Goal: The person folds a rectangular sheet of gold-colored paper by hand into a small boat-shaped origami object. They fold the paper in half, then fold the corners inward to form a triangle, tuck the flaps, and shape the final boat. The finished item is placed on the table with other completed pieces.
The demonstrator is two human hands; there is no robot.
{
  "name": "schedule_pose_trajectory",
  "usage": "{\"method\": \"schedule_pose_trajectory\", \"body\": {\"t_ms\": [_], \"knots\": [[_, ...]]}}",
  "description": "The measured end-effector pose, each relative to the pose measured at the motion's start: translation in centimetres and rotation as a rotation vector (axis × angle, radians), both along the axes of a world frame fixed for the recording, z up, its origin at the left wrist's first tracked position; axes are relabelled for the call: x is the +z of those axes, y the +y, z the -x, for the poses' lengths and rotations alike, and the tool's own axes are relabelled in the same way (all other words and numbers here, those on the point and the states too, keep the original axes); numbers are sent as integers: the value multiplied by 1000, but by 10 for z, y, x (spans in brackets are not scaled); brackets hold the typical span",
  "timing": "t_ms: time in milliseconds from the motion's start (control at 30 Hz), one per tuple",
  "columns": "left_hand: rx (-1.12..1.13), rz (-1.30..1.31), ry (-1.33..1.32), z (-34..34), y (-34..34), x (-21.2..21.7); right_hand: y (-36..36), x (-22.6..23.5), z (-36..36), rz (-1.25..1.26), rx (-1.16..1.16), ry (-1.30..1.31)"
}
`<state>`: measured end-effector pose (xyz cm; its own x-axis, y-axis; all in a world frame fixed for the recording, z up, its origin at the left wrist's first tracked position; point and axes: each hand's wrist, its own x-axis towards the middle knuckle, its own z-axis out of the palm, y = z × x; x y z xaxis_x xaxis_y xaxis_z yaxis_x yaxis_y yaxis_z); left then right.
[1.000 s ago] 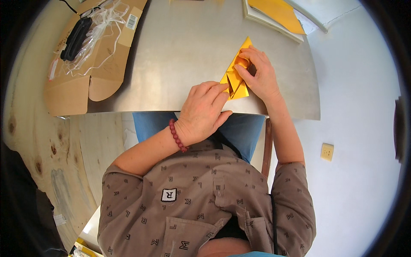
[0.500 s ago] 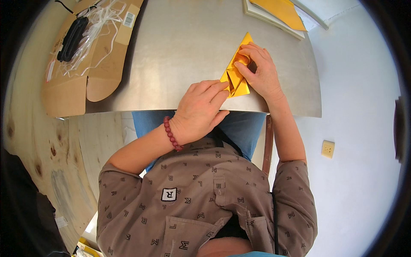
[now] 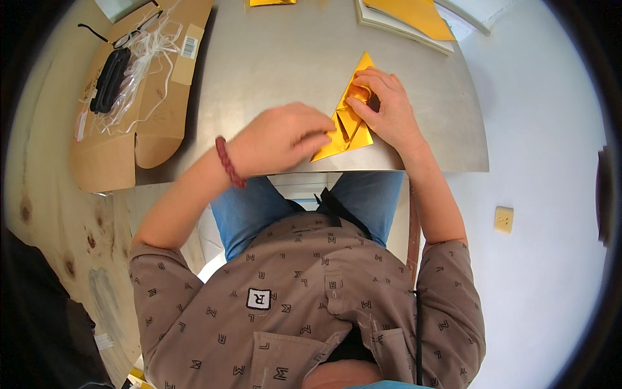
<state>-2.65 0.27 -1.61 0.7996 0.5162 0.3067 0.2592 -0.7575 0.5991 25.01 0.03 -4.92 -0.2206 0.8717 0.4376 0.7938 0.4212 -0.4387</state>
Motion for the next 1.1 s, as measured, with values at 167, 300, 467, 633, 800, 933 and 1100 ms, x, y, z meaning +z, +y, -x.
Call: {"method": "schedule_pose_trajectory", "body": {"t_ms": [167,300,467,633,800,933,1100], "knots": [[69,-145,0,-22,55,0,-1,1,1,-25,0,-51],[-36,-201,3,-51,79,-12,-1,3,0,28,6,-17],[-102,-303,30,-57,92,-26,0,0,-2,-9,3,-12],[-139,-302,16,-54,97,-30,0,-1,-3,-25,5,17],[-135,-279,66,-53,94,-27,-6,5,-9,-69,-191,294],[-112,-249,66,-53,92,-26,0,11,-17,105,-291,346],[-98,-245,73,-53,90,-27,11,23,-25,140,-183,905]]}}
